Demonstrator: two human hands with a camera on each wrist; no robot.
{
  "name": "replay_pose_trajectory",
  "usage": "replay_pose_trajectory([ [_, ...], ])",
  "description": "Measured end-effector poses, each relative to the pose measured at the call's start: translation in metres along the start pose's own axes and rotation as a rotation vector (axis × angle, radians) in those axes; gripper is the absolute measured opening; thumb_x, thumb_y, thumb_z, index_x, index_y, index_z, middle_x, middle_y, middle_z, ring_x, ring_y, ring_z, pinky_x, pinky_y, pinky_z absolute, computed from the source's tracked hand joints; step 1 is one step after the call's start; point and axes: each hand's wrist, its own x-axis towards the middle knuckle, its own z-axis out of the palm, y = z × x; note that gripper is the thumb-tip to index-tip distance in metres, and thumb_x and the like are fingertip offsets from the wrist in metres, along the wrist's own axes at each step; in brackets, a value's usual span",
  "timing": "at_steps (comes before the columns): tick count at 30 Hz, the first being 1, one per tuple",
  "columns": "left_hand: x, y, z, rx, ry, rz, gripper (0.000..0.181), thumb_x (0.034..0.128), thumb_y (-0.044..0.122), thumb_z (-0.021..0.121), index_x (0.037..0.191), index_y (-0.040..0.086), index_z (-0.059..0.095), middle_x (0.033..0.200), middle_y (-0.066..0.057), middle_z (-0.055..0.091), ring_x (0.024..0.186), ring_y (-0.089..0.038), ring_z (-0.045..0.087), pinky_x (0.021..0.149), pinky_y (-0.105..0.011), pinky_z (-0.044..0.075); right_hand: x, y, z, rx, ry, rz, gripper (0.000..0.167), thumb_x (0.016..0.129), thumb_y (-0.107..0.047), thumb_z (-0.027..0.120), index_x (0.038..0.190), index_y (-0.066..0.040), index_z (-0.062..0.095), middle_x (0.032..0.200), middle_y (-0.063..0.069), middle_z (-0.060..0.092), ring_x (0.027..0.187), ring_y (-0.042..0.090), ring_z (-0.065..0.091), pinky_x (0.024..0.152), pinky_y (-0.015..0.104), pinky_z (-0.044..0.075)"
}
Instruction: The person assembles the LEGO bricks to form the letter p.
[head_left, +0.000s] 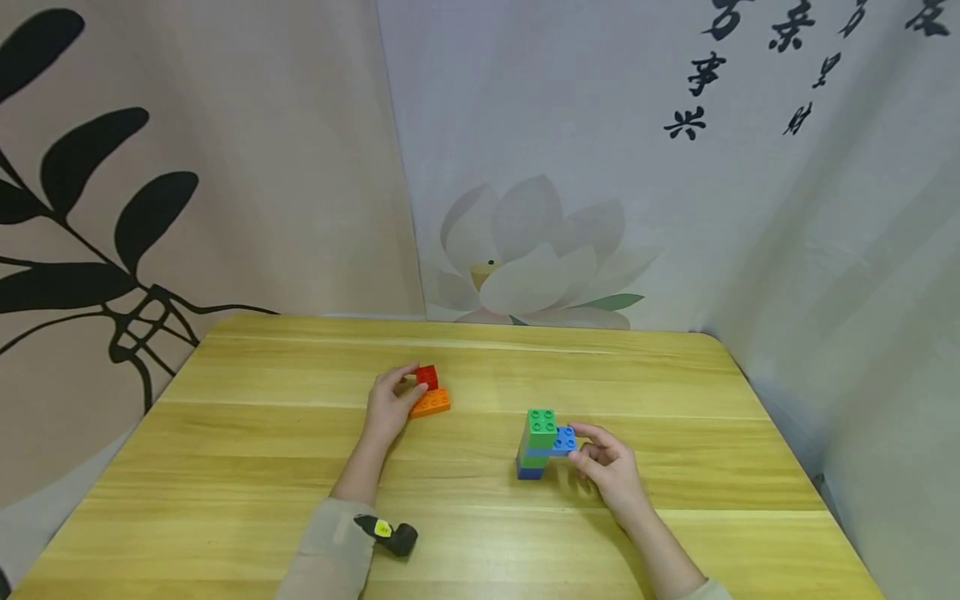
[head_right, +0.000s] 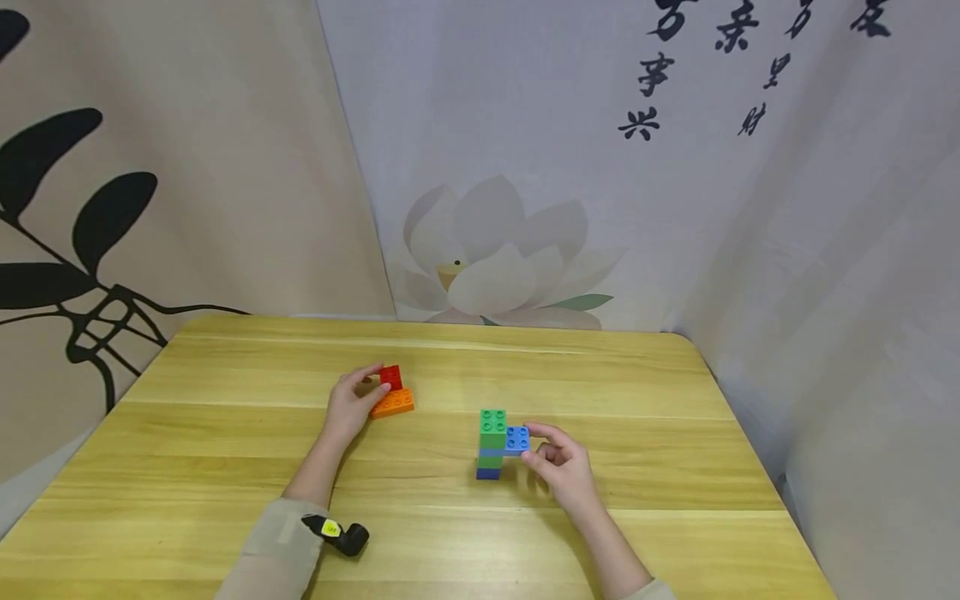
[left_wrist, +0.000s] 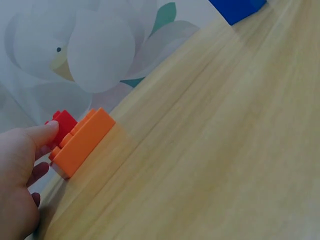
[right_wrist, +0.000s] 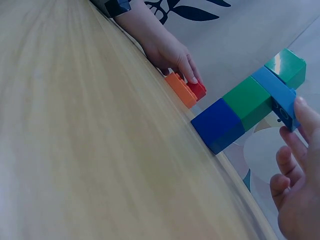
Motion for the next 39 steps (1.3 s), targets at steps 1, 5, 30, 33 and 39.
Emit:
replay_pose_trajectory([
  [1,0.0,0.0,-0.001,-0.006,0.002,-0.004,0.041,0.0876,0.01,0.071,0.127,0.003,0.061,0.123,-0.016,0.055,0.109,-0.03,0.047,0.093,-0.045,0.041,0.0,0.0,0.0,-0.001,0.001,0.0,0.033,0.088,0.004,0.065,0.119,0.011,0.057,0.091,0.008,0.063,0.063,0.007,0.05,0.053,0.02,0.042],
  [5,-0.001,0.001,-0.003,-0.013,0.008,-0.01,0.042,0.0879,0.011,0.07,0.128,0.003,0.06,0.124,-0.014,0.055,0.11,-0.029,0.046,0.093,-0.046,0.039,0.0,0.0,0.0,0.001,0.004,0.001,0.034,0.087,0.004,0.065,0.119,0.011,0.056,0.092,0.007,0.063,0.063,0.007,0.05,0.053,0.02,0.042],
  [30,-0.01,0.048,-0.001,-0.102,0.021,0.099,0.041,0.0835,0.015,0.075,0.122,0.008,0.066,0.121,-0.01,0.058,0.11,-0.025,0.046,0.099,-0.053,0.035,0.0,0.004,0.0,0.011,0.006,-0.02,0.033,0.087,0.007,0.064,0.119,0.008,0.059,0.084,0.004,0.062,0.06,0.007,0.048,0.05,0.025,0.04],
  [33,-0.012,0.058,0.0,-0.12,0.017,0.121,0.041,0.0829,0.016,0.076,0.122,0.009,0.066,0.12,-0.009,0.059,0.11,-0.025,0.046,0.099,-0.054,0.035,0.0,0.004,0.0,0.011,0.006,-0.017,0.032,0.087,0.004,0.065,0.118,0.008,0.059,0.086,0.006,0.062,0.06,0.007,0.049,0.051,0.024,0.04],
  [39,-0.018,0.076,0.003,-0.116,0.009,0.18,0.039,0.0815,0.014,0.078,0.119,0.011,0.068,0.119,-0.004,0.062,0.108,-0.022,0.048,0.096,-0.047,0.039,0.0,0.002,0.0,0.022,0.008,-0.019,0.034,0.087,-0.002,0.069,0.117,0.01,0.059,0.086,0.011,0.062,0.06,0.008,0.049,0.05,0.023,0.04],
])
